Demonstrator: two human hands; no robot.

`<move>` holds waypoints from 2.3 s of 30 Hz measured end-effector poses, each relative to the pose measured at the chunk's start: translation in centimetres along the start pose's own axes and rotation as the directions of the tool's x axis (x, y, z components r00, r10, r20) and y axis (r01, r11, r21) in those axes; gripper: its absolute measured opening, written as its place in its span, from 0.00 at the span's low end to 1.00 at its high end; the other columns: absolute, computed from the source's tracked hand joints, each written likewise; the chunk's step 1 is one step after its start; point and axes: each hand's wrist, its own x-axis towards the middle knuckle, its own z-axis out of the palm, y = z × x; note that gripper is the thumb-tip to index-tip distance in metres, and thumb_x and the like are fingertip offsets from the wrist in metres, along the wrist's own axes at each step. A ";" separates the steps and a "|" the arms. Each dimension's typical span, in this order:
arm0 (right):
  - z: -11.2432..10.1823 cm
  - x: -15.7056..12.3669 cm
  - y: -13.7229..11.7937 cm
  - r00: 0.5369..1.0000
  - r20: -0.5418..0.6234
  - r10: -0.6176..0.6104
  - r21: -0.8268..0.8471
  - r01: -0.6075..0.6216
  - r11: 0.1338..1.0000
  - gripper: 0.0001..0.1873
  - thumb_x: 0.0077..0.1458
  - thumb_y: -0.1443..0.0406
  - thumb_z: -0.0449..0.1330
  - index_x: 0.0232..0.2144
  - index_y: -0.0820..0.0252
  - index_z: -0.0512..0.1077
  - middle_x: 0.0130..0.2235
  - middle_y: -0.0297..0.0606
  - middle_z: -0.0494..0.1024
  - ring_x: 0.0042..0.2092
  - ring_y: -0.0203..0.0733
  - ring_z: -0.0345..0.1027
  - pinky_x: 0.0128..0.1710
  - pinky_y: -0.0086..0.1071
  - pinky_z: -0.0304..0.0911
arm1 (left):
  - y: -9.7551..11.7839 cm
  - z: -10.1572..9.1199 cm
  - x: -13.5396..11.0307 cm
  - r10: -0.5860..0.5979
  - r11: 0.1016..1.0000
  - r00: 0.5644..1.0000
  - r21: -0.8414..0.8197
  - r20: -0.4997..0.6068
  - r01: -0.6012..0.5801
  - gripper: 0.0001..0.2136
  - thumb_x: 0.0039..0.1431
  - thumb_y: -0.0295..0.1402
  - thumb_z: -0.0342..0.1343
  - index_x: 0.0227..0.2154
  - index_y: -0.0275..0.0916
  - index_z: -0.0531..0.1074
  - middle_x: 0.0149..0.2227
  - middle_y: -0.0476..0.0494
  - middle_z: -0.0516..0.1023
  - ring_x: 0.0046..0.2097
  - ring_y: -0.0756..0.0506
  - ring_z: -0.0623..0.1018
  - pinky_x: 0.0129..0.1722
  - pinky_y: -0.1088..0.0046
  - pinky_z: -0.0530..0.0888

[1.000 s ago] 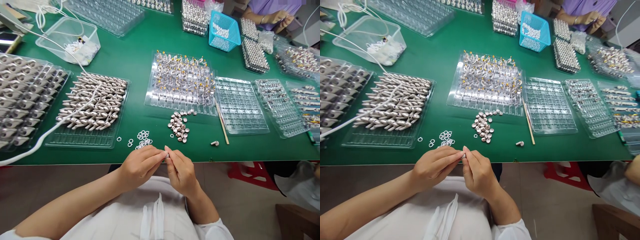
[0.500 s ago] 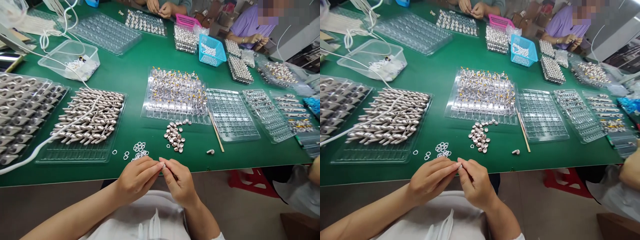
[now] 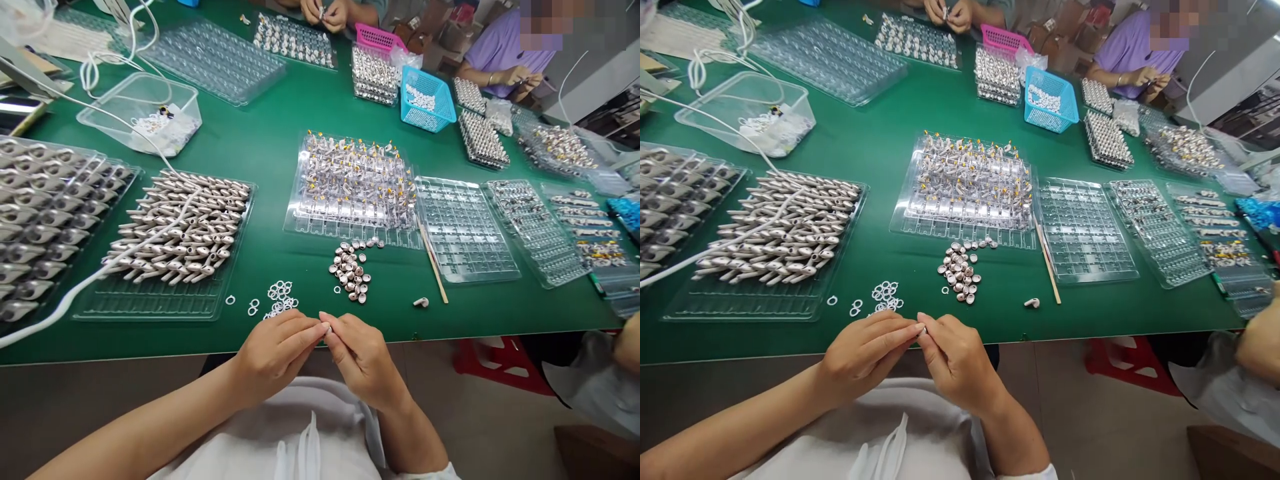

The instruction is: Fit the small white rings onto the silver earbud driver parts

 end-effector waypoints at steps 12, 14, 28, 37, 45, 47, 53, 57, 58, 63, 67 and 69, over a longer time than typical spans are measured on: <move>1.7 -0.1 0.0 0.986 -0.106 -0.129 -0.300 0.092 0.949 0.19 0.64 0.71 0.49 0.56 0.67 0.63 0.36 0.45 0.76 0.36 0.41 0.71 0.33 0.33 0.69 | -0.5 0.1 -0.5 -0.024 0.997 0.998 0.080 0.050 0.020 0.14 0.59 0.17 0.50 0.47 0.32 0.69 0.37 0.35 0.80 0.38 0.45 0.79 0.37 0.67 0.79; 1.7 0.0 -0.1 0.985 -0.110 -0.133 -0.358 0.085 0.930 0.18 0.65 0.70 0.49 0.55 0.68 0.64 0.35 0.44 0.76 0.35 0.41 0.70 0.32 0.33 0.68 | -0.5 0.1 -0.4 -0.025 0.996 0.999 0.088 0.045 0.021 0.13 0.60 0.18 0.50 0.47 0.32 0.69 0.36 0.36 0.80 0.37 0.45 0.79 0.36 0.67 0.79; 1.6 0.1 -0.4 0.992 -0.044 -0.115 -0.378 0.090 0.921 0.10 0.65 0.71 0.45 0.41 0.65 0.67 0.29 0.39 0.71 0.28 0.38 0.64 0.26 0.31 0.59 | -0.4 0.3 -0.7 0.009 0.990 0.998 0.138 0.069 -0.018 0.15 0.58 0.17 0.50 0.49 0.29 0.68 0.37 0.34 0.80 0.37 0.45 0.79 0.36 0.66 0.78; 2.4 -0.1 -0.5 0.984 -0.106 -0.144 -0.452 0.082 0.888 0.11 0.64 0.72 0.46 0.42 0.67 0.67 0.28 0.40 0.71 0.28 0.40 0.64 0.23 0.32 0.58 | 0.4 0.0 0.4 0.068 0.952 0.989 0.289 0.134 -0.105 0.15 0.58 0.17 0.44 0.47 0.26 0.68 0.33 0.33 0.80 0.33 0.43 0.78 0.31 0.66 0.78; 2.6 -0.2 -0.5 0.981 -0.120 -0.153 -0.443 0.084 0.893 0.11 0.62 0.73 0.47 0.43 0.68 0.67 0.29 0.41 0.72 0.28 0.40 0.64 0.24 0.33 0.58 | 0.3 0.1 -0.2 0.102 0.933 0.980 0.325 0.172 -0.154 0.17 0.61 0.20 0.43 0.51 0.22 0.67 0.35 0.28 0.79 0.37 0.40 0.78 0.32 0.63 0.79; 2.7 -0.2 -0.5 0.980 -0.122 -0.160 -0.448 0.089 0.890 0.11 0.62 0.73 0.47 0.43 0.68 0.67 0.28 0.41 0.71 0.27 0.40 0.63 0.23 0.32 0.57 | 0.2 0.2 -0.4 0.113 0.928 0.975 0.330 0.191 -0.172 0.16 0.60 0.19 0.43 0.49 0.21 0.68 0.36 0.27 0.79 0.39 0.39 0.78 0.33 0.62 0.79; 2.9 -0.1 -0.2 0.981 -0.102 -0.164 -0.426 0.106 0.899 0.10 0.61 0.73 0.46 0.40 0.67 0.67 0.27 0.39 0.70 0.27 0.40 0.61 0.23 0.32 0.57 | 0.0 0.3 -1.0 0.135 0.907 0.965 0.365 0.225 -0.212 0.15 0.59 0.19 0.43 0.44 0.19 0.71 0.35 0.26 0.79 0.38 0.39 0.77 0.31 0.63 0.78; 3.0 0.0 0.0 0.979 -0.100 -0.177 -0.419 0.120 0.900 0.10 0.61 0.74 0.46 0.37 0.65 0.67 0.27 0.39 0.69 0.27 0.40 0.61 0.23 0.33 0.57 | -0.2 0.5 -1.0 0.126 0.906 0.962 0.366 0.243 -0.212 0.14 0.59 0.19 0.44 0.44 0.19 0.70 0.34 0.26 0.79 0.33 0.41 0.76 0.28 0.64 0.77; 3.0 0.0 0.0 0.979 -0.101 -0.177 -0.419 0.120 0.900 0.10 0.61 0.74 0.46 0.37 0.65 0.67 0.26 0.39 0.69 0.27 0.40 0.60 0.23 0.33 0.57 | -0.3 0.5 -1.0 0.128 0.907 0.961 0.363 0.244 -0.213 0.14 0.59 0.19 0.43 0.44 0.19 0.70 0.34 0.26 0.79 0.32 0.41 0.76 0.28 0.65 0.77; 3.3 0.0 0.4 0.981 -0.085 -0.173 -0.423 0.121 0.898 0.10 0.60 0.74 0.46 0.36 0.66 0.67 0.26 0.39 0.69 0.27 0.40 0.60 0.23 0.33 0.56 | -0.6 0.6 -0.7 0.130 0.907 0.954 0.356 0.270 -0.224 0.14 0.60 0.19 0.41 0.44 0.19 0.68 0.31 0.28 0.79 0.29 0.42 0.75 0.25 0.66 0.76; 2.9 0.2 0.4 0.987 -0.063 -0.149 -0.416 0.110 0.903 0.10 0.61 0.74 0.47 0.37 0.68 0.68 0.27 0.40 0.69 0.27 0.40 0.59 0.23 0.33 0.55 | -0.6 0.3 -0.3 0.095 0.929 0.958 0.321 0.269 -0.182 0.15 0.61 0.20 0.42 0.48 0.20 0.66 0.30 0.30 0.79 0.27 0.43 0.75 0.23 0.66 0.75; 2.4 0.3 0.2 0.988 -0.052 -0.146 -0.397 0.114 0.911 0.10 0.62 0.73 0.48 0.40 0.69 0.69 0.28 0.40 0.69 0.28 0.40 0.60 0.24 0.33 0.56 | -0.6 0.1 0.2 0.080 0.947 0.971 0.287 0.224 -0.144 0.15 0.60 0.19 0.43 0.49 0.22 0.65 0.33 0.29 0.80 0.30 0.43 0.76 0.26 0.66 0.76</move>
